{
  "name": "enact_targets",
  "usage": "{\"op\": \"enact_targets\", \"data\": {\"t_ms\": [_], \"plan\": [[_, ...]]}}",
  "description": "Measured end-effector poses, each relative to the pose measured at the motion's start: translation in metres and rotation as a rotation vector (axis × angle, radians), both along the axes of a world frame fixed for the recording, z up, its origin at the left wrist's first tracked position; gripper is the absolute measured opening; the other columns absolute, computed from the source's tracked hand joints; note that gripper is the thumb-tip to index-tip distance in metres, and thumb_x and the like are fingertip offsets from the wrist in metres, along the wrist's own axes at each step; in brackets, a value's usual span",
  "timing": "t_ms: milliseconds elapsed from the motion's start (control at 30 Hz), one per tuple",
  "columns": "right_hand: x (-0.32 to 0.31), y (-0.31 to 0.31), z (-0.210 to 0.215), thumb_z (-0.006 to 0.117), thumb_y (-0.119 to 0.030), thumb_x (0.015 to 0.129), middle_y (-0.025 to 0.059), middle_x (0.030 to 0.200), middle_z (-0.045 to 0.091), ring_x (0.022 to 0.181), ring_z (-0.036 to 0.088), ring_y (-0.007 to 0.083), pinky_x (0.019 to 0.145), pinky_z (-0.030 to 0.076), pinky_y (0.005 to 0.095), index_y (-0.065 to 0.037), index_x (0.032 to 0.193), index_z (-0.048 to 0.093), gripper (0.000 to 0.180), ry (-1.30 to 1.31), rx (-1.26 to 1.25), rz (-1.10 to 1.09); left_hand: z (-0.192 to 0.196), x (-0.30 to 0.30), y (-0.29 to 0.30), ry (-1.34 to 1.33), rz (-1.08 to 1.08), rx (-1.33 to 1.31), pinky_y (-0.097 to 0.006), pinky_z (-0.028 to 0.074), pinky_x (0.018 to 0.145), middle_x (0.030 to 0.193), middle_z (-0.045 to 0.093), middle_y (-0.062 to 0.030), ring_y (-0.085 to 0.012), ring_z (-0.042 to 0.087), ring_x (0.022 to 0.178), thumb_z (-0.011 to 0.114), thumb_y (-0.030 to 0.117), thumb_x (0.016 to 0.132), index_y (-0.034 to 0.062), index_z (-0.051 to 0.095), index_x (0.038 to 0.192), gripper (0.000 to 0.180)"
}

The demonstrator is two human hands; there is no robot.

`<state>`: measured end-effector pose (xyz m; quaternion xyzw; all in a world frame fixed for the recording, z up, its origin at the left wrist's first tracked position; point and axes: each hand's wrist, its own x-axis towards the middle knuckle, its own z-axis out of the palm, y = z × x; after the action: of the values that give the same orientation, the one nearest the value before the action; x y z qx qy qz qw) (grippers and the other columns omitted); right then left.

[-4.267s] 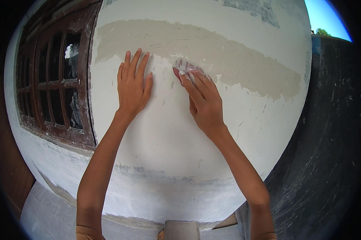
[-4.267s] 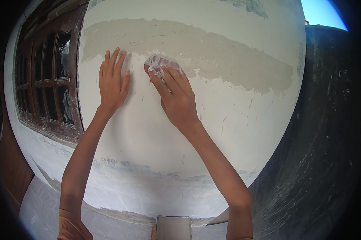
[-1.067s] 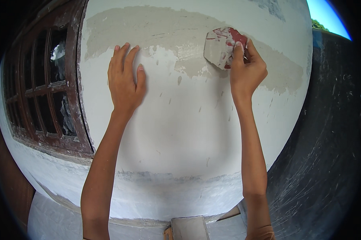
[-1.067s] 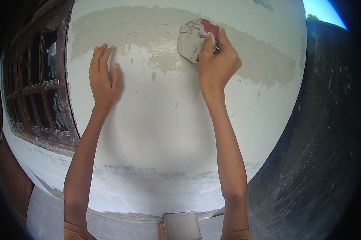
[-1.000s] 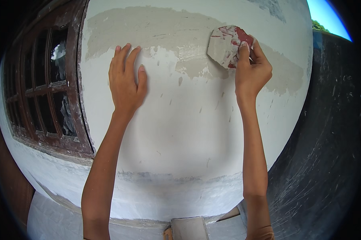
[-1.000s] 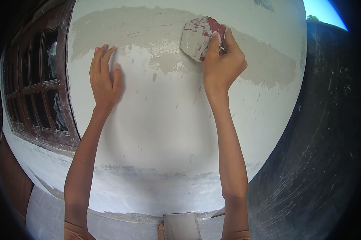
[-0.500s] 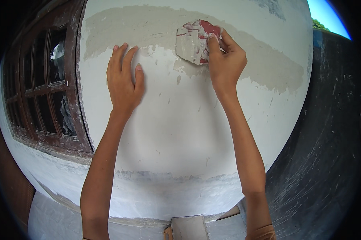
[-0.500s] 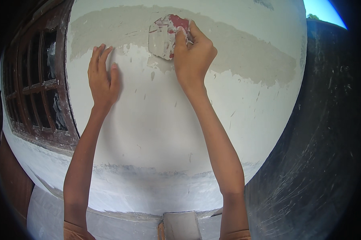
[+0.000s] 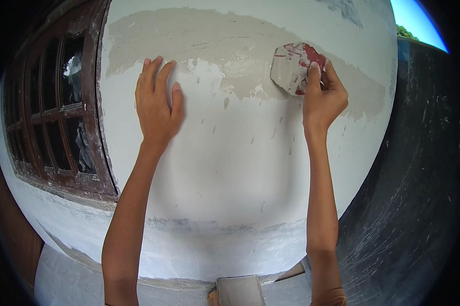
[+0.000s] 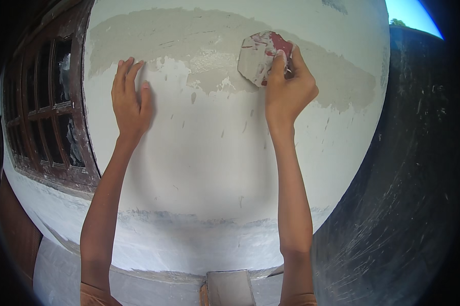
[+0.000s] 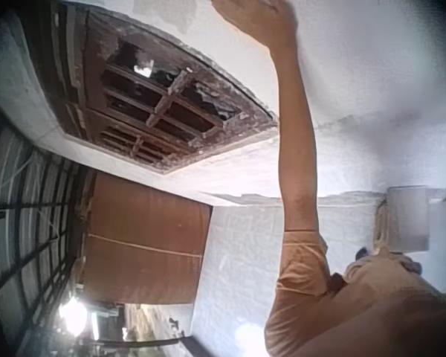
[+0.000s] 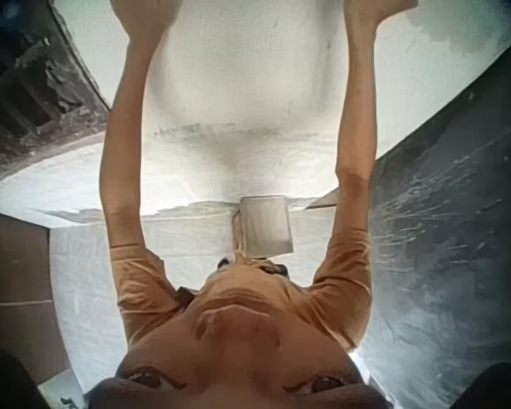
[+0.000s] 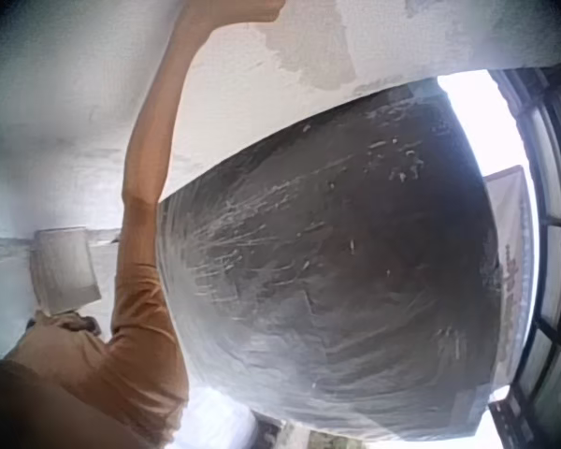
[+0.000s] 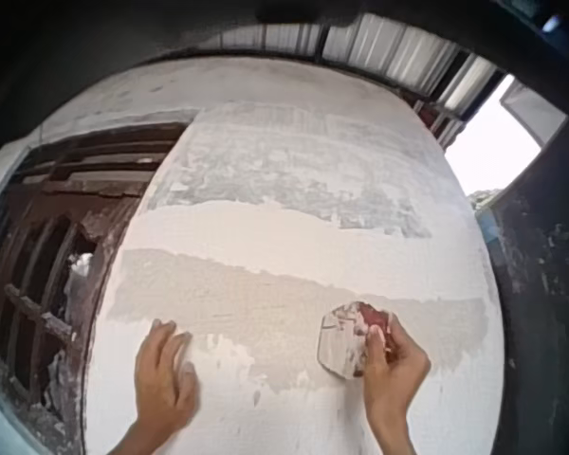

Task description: The person applies patching compound to a wall using a putty knife.

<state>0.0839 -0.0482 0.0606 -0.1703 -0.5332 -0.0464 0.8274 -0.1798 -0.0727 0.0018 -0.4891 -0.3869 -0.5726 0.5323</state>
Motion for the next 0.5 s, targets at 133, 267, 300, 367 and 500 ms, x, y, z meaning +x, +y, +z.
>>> {"op": "enact_targets", "data": {"t_ms": [133, 267, 300, 367, 500], "plan": [[-0.009, 0.004, -0.007, 0.063, -0.012, 0.091, 0.0091, 0.079, 0.071, 0.055, 0.05, 0.0057, 0.053, 0.044, 0.0225, 0.008, 0.126, 0.059, 0.041, -0.086, 0.06, 0.091, 0.0, 0.0, 0.003, 0.005, 0.007, -0.038, -0.048, 0.027, 0.113, 0.145, 0.045, -0.0155, -0.0344, 0.034, 0.141, 0.049, 0.016, 0.093, 0.0077, 0.053, 0.134, 0.042], [-0.036, -0.004, -0.013, 0.064, -0.011, 0.09, 0.0108, 0.071, 0.067, 0.054, 0.047, 0.0068, 0.054, 0.043, 0.0258, 0.007, 0.125, 0.061, 0.039, -0.222, -0.049, 0.043, 0.001, -0.005, 0.001, 0.016, -0.017, -0.024, -0.048, 0.027, 0.113, 0.144, 0.045, -0.0153, -0.0344, 0.033, 0.141, 0.049, 0.016, 0.093, 0.0076, 0.053, 0.134, 0.042], [-0.026, -0.002, -0.012, 0.064, -0.011, 0.09, 0.0115, 0.073, 0.069, 0.055, 0.051, 0.0074, 0.054, 0.045, 0.0254, 0.008, 0.125, 0.06, 0.04, -0.15, -0.055, 0.017, 0.0, -0.003, 0.001, 0.01, -0.001, -0.02, -0.049, 0.029, 0.112, 0.142, 0.047, -0.0159, -0.0349, 0.036, 0.14, 0.052, 0.015, 0.091, 0.0072, 0.055, 0.131, 0.041], [0.0, 0.002, -0.007, 0.062, -0.011, 0.091, 0.0129, 0.083, 0.073, 0.06, 0.061, 0.0089, 0.057, 0.051, 0.0234, 0.009, 0.126, 0.058, 0.041, -0.007, -0.027, 0.017, 0.0, -0.001, 0.0, -0.003, 0.023, -0.007, -0.05, 0.031, 0.111, 0.139, 0.049, -0.0165, -0.0354, 0.038, 0.138, 0.055, 0.013, 0.089, 0.0068, 0.057, 0.129, 0.041], [0.0, 0.002, -0.01, 0.064, -0.011, 0.092, 0.0114, 0.086, 0.073, 0.059, 0.056, 0.0065, 0.058, 0.049, 0.0227, 0.008, 0.126, 0.059, 0.039, -0.048, 0.022, 0.159, 0.001, 0.002, 0.001, -0.003, -0.001, -0.012, -0.05, 0.03, 0.112, 0.14, 0.049, -0.0166, -0.0354, 0.038, 0.138, 0.055, 0.014, 0.089, 0.0066, 0.058, 0.129, 0.041]]}}
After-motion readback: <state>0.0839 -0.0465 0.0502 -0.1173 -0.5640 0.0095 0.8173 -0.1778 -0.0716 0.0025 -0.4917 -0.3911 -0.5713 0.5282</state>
